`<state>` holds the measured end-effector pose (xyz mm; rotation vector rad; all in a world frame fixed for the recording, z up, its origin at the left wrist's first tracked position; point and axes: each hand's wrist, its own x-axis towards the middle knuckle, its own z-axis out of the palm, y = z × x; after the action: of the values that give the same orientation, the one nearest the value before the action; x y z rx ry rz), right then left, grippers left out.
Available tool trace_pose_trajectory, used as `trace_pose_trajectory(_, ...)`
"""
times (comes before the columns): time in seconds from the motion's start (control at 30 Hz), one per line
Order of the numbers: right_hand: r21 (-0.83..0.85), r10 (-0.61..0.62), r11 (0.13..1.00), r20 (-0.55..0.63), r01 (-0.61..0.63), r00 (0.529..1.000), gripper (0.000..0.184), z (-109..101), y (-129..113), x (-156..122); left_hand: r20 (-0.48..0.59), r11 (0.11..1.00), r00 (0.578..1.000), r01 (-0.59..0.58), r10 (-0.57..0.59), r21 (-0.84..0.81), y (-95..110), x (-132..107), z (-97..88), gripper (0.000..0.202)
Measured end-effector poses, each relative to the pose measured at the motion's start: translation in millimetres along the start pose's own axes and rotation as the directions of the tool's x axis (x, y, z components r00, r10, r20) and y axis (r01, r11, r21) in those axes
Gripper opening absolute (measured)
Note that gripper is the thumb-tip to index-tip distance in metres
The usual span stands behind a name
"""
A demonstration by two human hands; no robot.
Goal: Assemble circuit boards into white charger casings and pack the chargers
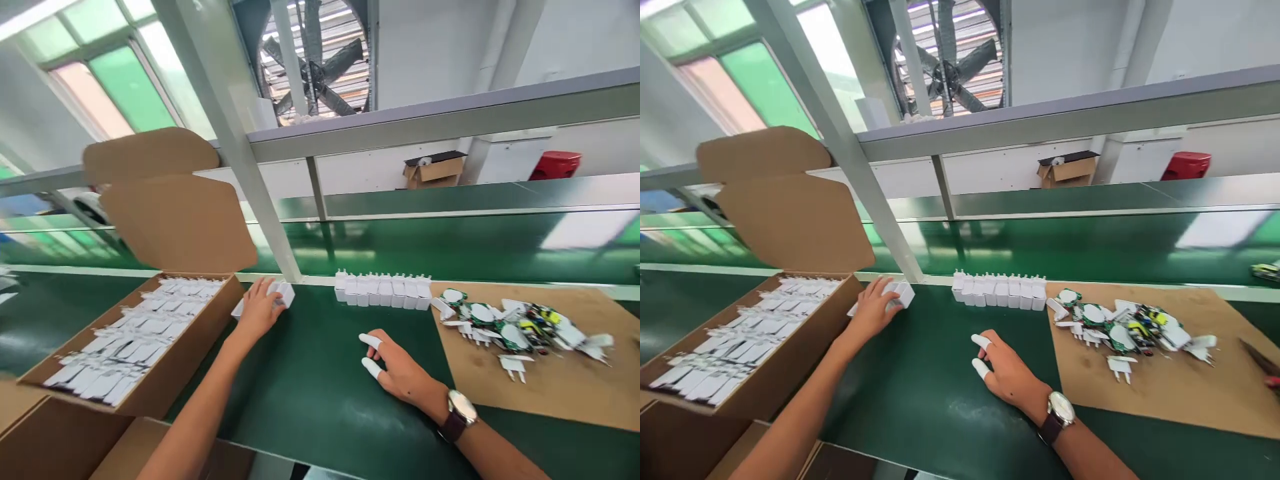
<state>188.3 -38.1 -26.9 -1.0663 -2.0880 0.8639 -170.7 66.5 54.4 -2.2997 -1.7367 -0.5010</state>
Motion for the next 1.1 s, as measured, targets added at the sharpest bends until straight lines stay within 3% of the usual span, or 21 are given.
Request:
trace_pose_trajectory(0.13, -0.021, -0.034, 0.999, -0.016, 0.033, 0.999, 0.045, -5.1, 1.3, 5.4, -0.132, 0.975, 0.984, -0.141, 0.119, -0.171, 39.4, 22.2, 1.1, 0.025)
trace_pose_trajectory(0.23, -0.073, -0.021, 0.997, 0.051, 0.024, 0.998, 0.040, -22.1, -3.3, 6.6, -0.161, 0.886, 0.956, -0.290, 0.247, -0.361, 82.8, 24.2, -3.0, 0.022)
trace_pose_trajectory(0.37, -0.343, -0.004, 0.939, 0.027, 0.013, 1.000, 0.033, -70.7, -13.8, -0.1, -0.087, 0.757, 0.891, -0.427, 0.446, -0.494, 130.3, 14.2, 6.3, 0.017)
trace_pose_trajectory(0.43, -0.484, 0.078, 0.869, -0.073, -0.103, 0.994, 0.028, -103.5, -13.3, -7.6, -0.068, 0.733, 0.868, -0.454, 0.491, -0.506, 142.2, 9.5, 19.0, 0.015)
trace_pose_trajectory(0.57, -0.590, 0.287, 0.691, -0.306, -0.417, 0.908, 0.017, -165.0, 3.0, -26.3, -0.068, 0.709, 0.876, -0.429, 0.477, -0.559, 149.7, 4.8, 41.8, 0.016)
trace_pose_trajectory(0.67, -0.580, 0.370, 0.608, -0.396, -0.541, 0.840, 0.016, -190.4, 20.5, -31.5, -0.090, 0.676, 0.888, -0.406, 0.451, -0.615, 151.0, 1.3, 50.1, 0.017)
trace_pose_trajectory(0.87, -0.450, 0.477, 0.583, -0.485, -0.676, 0.733, 0.009, -191.6, 51.5, -4.1, -0.119, 0.654, 0.887, -0.414, 0.446, -0.633, 147.0, -10.4, 62.7, 0.019)
trace_pose_trajectory(1.0, -0.257, 0.487, 0.661, -0.568, -0.705, 0.664, 0.013, -184.5, 63.9, 14.0, -0.088, 0.664, 0.887, -0.402, 0.454, -0.630, 141.5, -17.4, 65.5, 0.021)
trace_pose_trajectory(1.1, -0.088, 0.458, 0.748, -0.649, -0.658, 0.607, 0.022, -185.0, 62.1, 18.2, -0.093, 0.655, 0.892, -0.392, 0.442, -0.646, 140.9, -21.1, 63.6, 0.022)
